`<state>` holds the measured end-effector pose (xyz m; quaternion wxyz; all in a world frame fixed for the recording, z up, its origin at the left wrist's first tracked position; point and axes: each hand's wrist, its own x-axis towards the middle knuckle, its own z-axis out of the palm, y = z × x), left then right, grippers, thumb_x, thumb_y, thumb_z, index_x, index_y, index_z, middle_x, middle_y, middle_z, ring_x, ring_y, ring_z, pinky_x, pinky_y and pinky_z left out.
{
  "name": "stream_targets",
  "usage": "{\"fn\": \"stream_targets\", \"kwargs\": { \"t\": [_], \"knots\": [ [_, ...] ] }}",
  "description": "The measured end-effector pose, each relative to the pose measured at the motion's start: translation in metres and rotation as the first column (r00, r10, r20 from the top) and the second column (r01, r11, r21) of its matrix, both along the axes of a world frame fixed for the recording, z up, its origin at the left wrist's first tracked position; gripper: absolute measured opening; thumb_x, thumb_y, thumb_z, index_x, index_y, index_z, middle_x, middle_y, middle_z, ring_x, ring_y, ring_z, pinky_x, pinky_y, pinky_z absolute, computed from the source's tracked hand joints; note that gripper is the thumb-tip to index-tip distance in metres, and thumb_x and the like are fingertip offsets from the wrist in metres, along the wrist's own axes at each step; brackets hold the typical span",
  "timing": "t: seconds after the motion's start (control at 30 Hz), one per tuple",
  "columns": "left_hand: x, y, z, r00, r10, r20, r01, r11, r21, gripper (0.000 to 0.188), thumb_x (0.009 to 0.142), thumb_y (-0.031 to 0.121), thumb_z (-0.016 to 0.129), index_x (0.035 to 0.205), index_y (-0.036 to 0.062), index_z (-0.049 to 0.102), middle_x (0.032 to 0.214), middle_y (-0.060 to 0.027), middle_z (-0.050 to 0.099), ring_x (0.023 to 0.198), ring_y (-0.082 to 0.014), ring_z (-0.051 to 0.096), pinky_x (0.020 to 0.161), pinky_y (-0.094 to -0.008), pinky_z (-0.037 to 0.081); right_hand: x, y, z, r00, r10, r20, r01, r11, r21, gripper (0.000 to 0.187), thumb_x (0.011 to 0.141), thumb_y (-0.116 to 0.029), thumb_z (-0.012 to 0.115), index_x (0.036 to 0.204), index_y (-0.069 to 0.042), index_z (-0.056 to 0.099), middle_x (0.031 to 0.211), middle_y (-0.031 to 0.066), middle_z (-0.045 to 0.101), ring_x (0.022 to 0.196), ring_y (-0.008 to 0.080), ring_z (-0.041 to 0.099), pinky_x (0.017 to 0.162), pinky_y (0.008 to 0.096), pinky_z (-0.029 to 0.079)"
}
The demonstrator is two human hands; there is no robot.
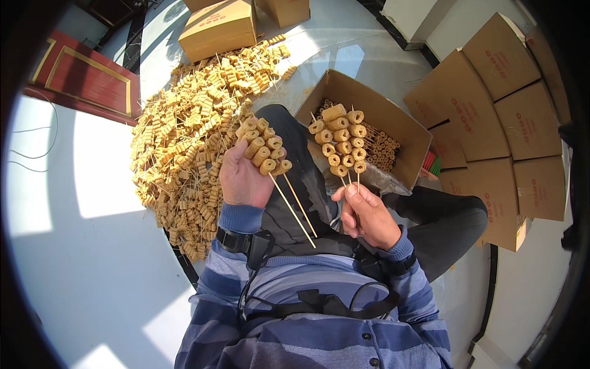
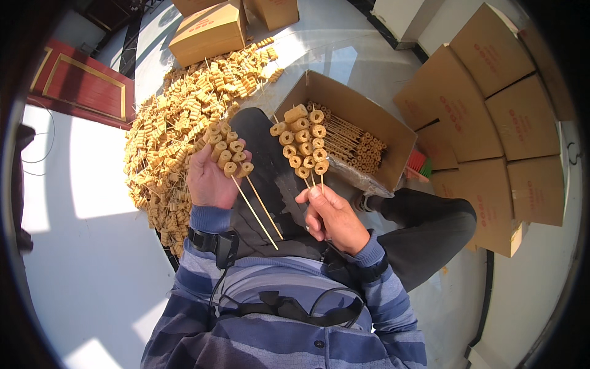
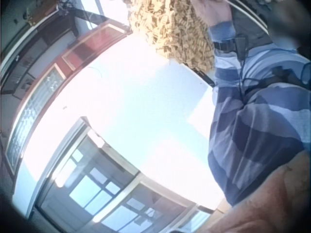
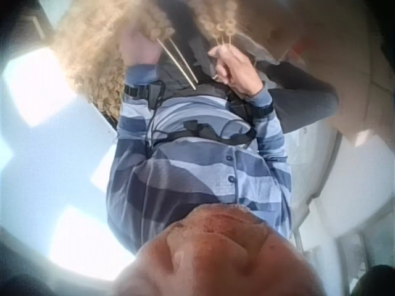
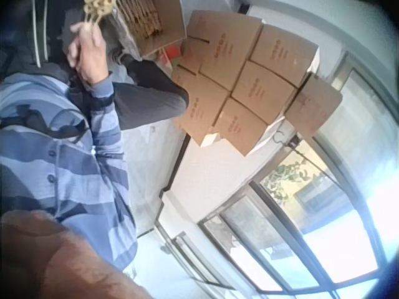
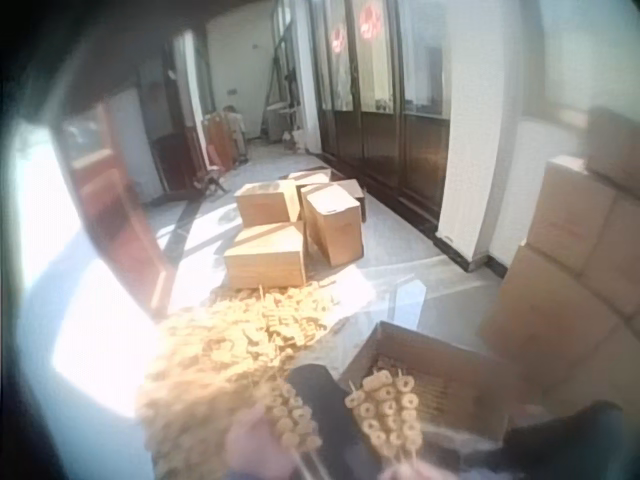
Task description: The person threads ring-shaped snack pieces onto wooden skewers, then places the completed skewers into a cardboard box. The person repeats this process multiple times, handling loose snacks from a pile on the floor.
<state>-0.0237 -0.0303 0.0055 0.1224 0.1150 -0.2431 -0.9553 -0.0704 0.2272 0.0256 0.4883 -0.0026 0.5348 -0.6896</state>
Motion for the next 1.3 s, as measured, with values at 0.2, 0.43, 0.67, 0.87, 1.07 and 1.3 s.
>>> {"fn": "stream_targets", "kwargs": {
  "t": [0.2, 0.43, 0.67, 0.87, 1.07, 1.3],
  "knots": [
    [-0.006, 0.033, 0.004, 0.972, -0.184, -0.147, 0.207, 0.964, 0.165, 0.061, 0.092, 0.025, 0.048, 0.148, 0.0031, 0.041, 0.129, -0.0139, 0.059, 0.113, -0.0301, 0.059, 0.098, -0.0470, 0.050, 0.000, -0.002, -0.002, 0.986, 0.049, 0.158, -0.022, 0.986, -0.167, 0.037, 0.111, -0.037, 0.033, 0.108, -0.005, 0.053, 0.059, 0.0011, 0.041, 0.046, 0.0100, 0.032, 0.044, 0.0245, 0.032],
    [-0.007, 0.062, 0.010, 0.997, -0.077, -0.010, 0.077, 0.980, 0.182, 0.069, 0.090, 0.025, 0.047, 0.153, 0.0022, 0.032, 0.151, -0.0182, 0.043, 0.138, -0.0360, 0.045, 0.115, -0.0507, 0.038, 0.002, -0.002, -0.004, 0.972, 0.134, 0.194, -0.103, 0.981, -0.164, 0.037, 0.111, -0.040, 0.033, 0.109, -0.008, 0.053, 0.055, -0.0008, 0.038, 0.044, 0.0093, 0.030, 0.042, 0.0246, 0.029],
    [0.003, 0.064, -0.006, 0.981, -0.194, 0.000, 0.188, 0.950, 0.250, 0.076, 0.089, 0.039, 0.060, 0.147, -0.0040, 0.037, 0.141, -0.0226, 0.052, 0.128, -0.0398, 0.054, 0.109, -0.0531, 0.044, 0.002, 0.000, -0.008, 0.949, 0.232, 0.215, -0.203, 0.968, -0.147, 0.038, 0.111, -0.040, 0.032, 0.113, -0.008, 0.053, 0.054, 0.0008, 0.044, 0.043, 0.0095, 0.036, 0.041, 0.0243, 0.030],
    [-0.001, 0.056, -0.014, 0.949, -0.311, -0.055, 0.314, 0.915, 0.252, 0.083, 0.086, 0.045, 0.064, 0.149, -0.0015, 0.037, 0.140, -0.0238, 0.053, 0.124, -0.0447, 0.055, 0.105, -0.0562, 0.048, 0.002, -0.002, -0.005, 0.938, 0.314, 0.148, -0.292, 0.945, -0.150, 0.045, 0.110, -0.044, 0.030, 0.123, -0.006, 0.049, 0.060, 0.0054, 0.057, 0.048, 0.0130, 0.057, 0.043, 0.0226, 0.045],
    [-0.001, 0.060, -0.012, 0.980, -0.197, 0.006, 0.193, 0.965, 0.179, 0.088, 0.084, 0.045, 0.067, 0.150, -0.0042, 0.034, 0.142, -0.0259, 0.051, 0.126, -0.0448, 0.054, 0.105, -0.0557, 0.048, 0.004, -0.005, 0.003, 0.940, 0.333, 0.074, -0.328, 0.942, -0.067, 0.049, 0.110, -0.045, 0.028, 0.129, -0.004, 0.048, 0.066, 0.0066, 0.061, 0.055, 0.0143, 0.062, 0.051, 0.0247, 0.052],
    [-0.005, 0.056, -0.008, 0.956, -0.267, -0.123, 0.283, 0.949, 0.142, 0.095, 0.082, 0.047, 0.070, 0.151, -0.0051, 0.030, 0.142, -0.0284, 0.048, 0.127, -0.0445, 0.054, 0.104, -0.0563, 0.049, 0.002, -0.006, 0.010, 0.898, 0.437, 0.051, -0.437, 0.899, -0.005, 0.054, 0.110, -0.047, 0.029, 0.137, -0.003, 0.045, 0.070, 0.0069, 0.064, 0.060, 0.0145, 0.064, 0.058, 0.0264, 0.055]
  ]
}}
